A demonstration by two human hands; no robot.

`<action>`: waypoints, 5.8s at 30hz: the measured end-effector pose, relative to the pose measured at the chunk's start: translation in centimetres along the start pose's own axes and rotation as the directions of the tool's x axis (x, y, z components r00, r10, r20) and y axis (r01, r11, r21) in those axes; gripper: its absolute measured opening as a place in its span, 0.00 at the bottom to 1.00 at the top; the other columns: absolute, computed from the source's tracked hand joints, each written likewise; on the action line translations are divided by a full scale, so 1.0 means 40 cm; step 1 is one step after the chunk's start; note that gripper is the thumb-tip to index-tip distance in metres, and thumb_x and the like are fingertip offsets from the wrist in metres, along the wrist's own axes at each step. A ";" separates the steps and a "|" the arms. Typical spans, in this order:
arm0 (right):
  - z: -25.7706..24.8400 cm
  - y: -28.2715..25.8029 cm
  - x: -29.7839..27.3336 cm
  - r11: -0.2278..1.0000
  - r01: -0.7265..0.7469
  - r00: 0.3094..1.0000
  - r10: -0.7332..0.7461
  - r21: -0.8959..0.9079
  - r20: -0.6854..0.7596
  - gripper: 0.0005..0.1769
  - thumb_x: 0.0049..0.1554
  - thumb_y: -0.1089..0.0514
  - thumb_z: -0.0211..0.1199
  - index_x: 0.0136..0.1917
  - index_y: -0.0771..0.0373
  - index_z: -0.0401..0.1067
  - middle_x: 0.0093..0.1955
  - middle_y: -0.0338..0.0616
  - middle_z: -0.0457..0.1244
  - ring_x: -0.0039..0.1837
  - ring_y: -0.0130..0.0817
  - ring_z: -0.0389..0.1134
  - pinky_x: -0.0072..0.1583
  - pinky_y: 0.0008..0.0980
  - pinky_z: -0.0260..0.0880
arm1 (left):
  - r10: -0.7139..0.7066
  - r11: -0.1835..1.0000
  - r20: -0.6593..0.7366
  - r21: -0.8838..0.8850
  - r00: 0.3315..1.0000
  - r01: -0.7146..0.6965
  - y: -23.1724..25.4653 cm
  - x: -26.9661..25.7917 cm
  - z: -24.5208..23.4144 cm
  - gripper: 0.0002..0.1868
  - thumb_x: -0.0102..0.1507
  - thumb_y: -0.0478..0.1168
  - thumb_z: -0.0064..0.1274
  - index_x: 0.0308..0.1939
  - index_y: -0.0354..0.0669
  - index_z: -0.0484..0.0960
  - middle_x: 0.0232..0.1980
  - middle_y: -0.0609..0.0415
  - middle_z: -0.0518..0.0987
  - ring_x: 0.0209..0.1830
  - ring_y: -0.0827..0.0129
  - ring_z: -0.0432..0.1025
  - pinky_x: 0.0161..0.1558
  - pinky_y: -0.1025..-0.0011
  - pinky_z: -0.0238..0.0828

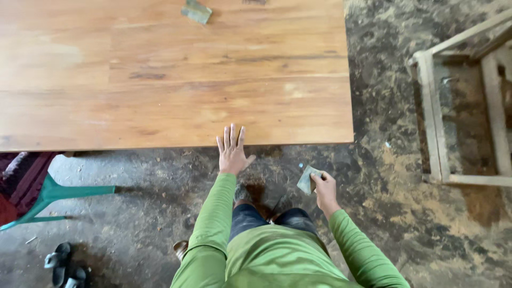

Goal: The person sands a large wooden board using a sanding block. They move the block back and forth across the surface, covering different areas of the board to smooth it.

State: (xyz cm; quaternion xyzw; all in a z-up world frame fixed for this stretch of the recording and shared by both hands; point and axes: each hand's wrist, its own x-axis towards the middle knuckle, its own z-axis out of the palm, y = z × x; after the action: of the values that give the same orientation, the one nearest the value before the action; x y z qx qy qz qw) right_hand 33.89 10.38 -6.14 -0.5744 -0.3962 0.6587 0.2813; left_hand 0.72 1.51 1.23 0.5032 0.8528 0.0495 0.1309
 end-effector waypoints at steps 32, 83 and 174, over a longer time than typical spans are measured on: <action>0.215 -0.435 0.000 0.380 0.597 0.713 -0.655 -0.706 0.250 0.15 0.60 0.61 0.63 0.60 0.64 0.76 0.80 0.63 0.53 0.81 0.55 0.52 0.76 0.50 0.56 | 0.205 0.969 -0.245 -0.085 0.948 -0.232 -0.047 0.346 -0.029 0.45 0.66 0.64 0.46 0.79 0.42 0.58 0.84 0.45 0.51 0.84 0.48 0.43 0.76 0.34 0.30; 0.528 -0.573 0.616 -0.285 0.924 -0.255 0.034 0.254 0.966 0.49 0.59 0.28 0.56 0.80 0.64 0.55 0.82 0.61 0.48 0.82 0.56 0.46 0.77 0.61 0.42 | -0.881 0.444 -0.383 -0.465 0.277 0.766 0.458 0.328 0.153 0.33 0.69 0.49 0.46 0.78 0.47 0.64 0.84 0.51 0.54 0.86 0.58 0.45 0.82 0.47 0.35; 0.916 -0.583 0.716 -0.279 0.865 -0.410 0.085 0.417 0.908 0.39 0.67 0.39 0.60 0.80 0.66 0.62 0.83 0.67 0.50 0.84 0.64 0.46 0.81 0.59 0.39 | -0.492 0.826 -0.121 -0.377 0.862 0.419 0.730 0.573 -0.032 0.34 0.63 0.52 0.47 0.71 0.41 0.67 0.78 0.44 0.59 0.80 0.51 0.49 0.80 0.46 0.35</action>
State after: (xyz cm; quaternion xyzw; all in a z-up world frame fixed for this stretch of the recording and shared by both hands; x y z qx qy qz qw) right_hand -9.17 39.05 -0.76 0.3060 -0.9419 0.1301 0.0485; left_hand 14.52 35.82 4.79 0.2455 0.9360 0.2156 0.1314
